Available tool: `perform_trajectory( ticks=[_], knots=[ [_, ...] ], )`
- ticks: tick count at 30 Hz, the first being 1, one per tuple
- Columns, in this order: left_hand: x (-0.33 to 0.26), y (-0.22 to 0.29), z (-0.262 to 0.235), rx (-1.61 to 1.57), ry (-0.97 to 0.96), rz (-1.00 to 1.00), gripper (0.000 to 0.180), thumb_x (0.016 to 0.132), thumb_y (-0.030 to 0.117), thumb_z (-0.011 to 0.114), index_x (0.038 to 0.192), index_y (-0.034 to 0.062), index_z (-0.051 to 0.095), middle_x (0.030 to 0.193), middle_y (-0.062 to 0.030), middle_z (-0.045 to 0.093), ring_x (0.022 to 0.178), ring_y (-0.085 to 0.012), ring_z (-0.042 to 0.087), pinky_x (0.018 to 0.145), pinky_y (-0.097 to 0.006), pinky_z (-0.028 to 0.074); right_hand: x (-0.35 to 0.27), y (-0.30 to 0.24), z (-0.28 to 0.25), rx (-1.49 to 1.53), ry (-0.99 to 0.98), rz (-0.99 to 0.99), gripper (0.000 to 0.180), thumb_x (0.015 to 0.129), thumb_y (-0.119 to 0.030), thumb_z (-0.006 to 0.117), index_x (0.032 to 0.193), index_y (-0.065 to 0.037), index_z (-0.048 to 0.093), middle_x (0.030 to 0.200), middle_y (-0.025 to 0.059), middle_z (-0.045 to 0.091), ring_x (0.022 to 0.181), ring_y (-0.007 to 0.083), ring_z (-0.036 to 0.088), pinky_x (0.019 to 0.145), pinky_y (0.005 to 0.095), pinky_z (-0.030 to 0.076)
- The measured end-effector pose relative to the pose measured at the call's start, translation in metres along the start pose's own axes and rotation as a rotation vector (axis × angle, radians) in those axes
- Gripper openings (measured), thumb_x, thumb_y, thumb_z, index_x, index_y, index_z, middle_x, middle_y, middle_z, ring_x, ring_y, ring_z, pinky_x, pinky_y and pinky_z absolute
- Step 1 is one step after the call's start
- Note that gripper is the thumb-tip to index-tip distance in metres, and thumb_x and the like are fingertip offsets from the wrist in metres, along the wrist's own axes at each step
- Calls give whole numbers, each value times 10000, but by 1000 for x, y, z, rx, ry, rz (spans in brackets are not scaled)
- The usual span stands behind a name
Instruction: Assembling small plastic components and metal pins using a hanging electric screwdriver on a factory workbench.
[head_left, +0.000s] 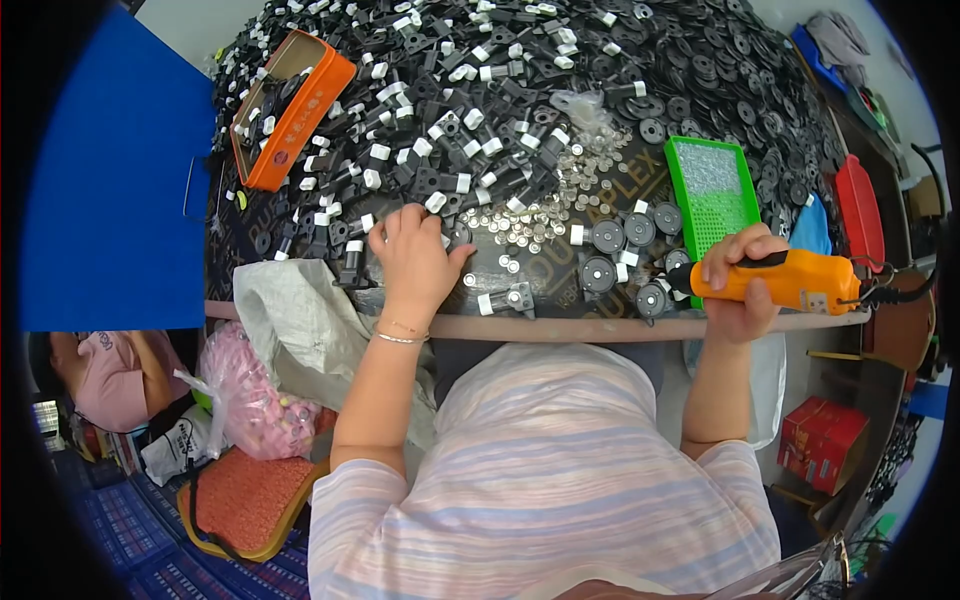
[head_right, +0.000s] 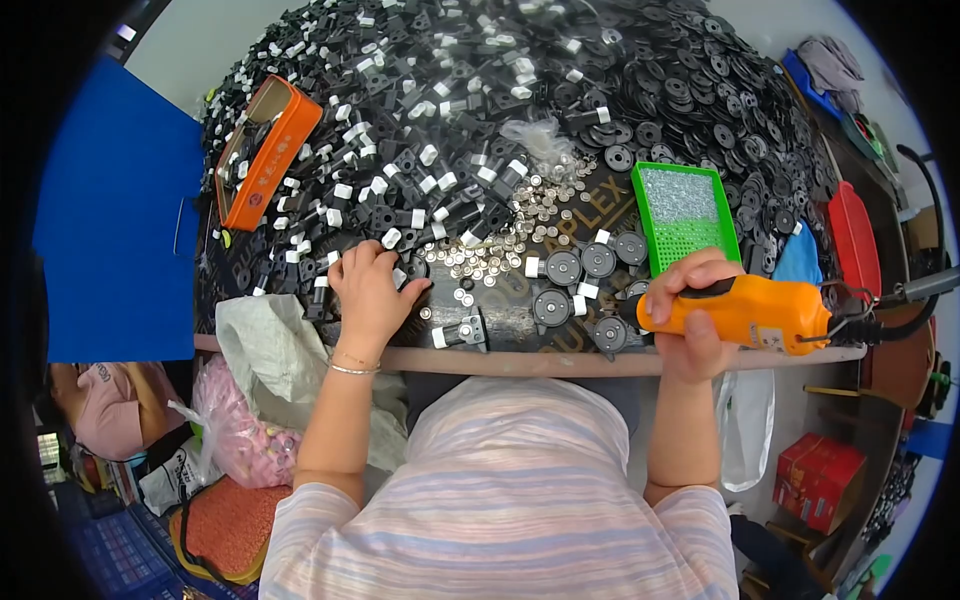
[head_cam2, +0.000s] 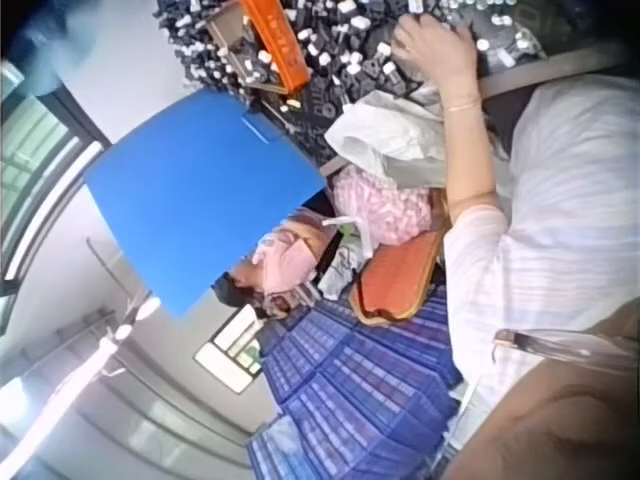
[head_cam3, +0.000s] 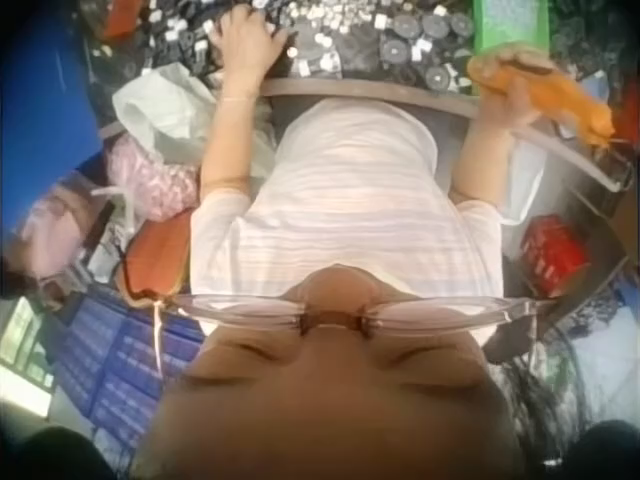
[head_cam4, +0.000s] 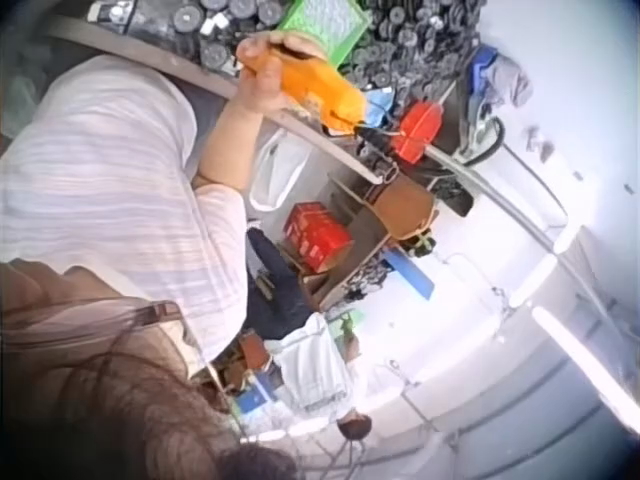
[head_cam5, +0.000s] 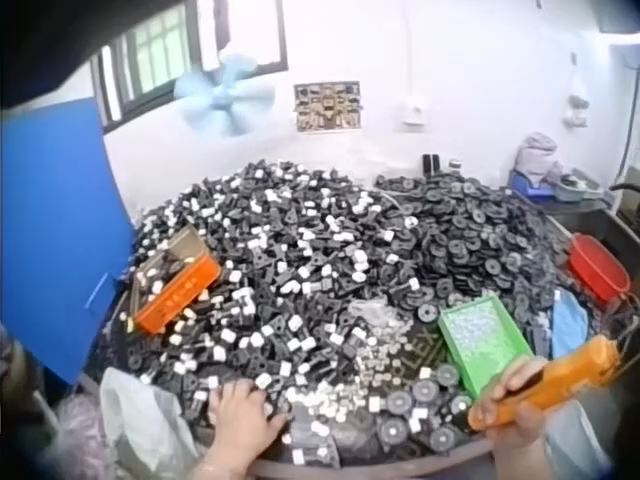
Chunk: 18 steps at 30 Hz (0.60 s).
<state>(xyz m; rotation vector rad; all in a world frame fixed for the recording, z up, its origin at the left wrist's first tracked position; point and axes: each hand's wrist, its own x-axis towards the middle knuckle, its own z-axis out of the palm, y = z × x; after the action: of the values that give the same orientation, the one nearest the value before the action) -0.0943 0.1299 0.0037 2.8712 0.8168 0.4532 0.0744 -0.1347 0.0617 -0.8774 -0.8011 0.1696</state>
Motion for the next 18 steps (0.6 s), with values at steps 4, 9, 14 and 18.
perform_trajectory(
  ticks=[4, 9, 14, 18],
  knots=[
    [-2, 1, -3, -79, -30, -9, 361, 557, 248, 770, 835, 57, 643, 985, -55, 533, 1013, -240, 453, 940, -449, 250, 1, 0, 3, -29, -38, 8, 316, 798, -232, 575, 996, -23, 444, 889, 108, 445, 595, 161, 486, 559, 278, 407],
    [-14, 13, -28, -353, -145, 87, 417, 562, 206, 741, 936, 73, 615, 954, -60, 557, 991, -242, 487, 943, -430, 258, 1, 2, 8, 40, -8, 18, 328, 782, -223, 631, 975, -13, 469, 878, 115, 470, 582, 158, 509, 563, 285, 446],
    [-32, 33, -31, -461, -271, 224, 425, 589, 193, 723, 981, 73, 609, 928, -66, 561, 971, -243, 499, 943, -408, 268, 1, 9, 17, 80, -43, 31, 326, 776, -208, 641, 971, -4, 477, 875, 121, 479, 584, 155, 512, 537, 276, 447],
    [-37, 38, -22, -436, -270, 220, 437, 585, 189, 735, 987, 68, 611, 933, -61, 573, 949, -239, 512, 931, -390, 289, 1, 11, 25, 116, -70, 49, 317, 768, -185, 652, 954, 12, 487, 864, 135, 493, 572, 154, 513, 512, 258, 450]
  ],
)
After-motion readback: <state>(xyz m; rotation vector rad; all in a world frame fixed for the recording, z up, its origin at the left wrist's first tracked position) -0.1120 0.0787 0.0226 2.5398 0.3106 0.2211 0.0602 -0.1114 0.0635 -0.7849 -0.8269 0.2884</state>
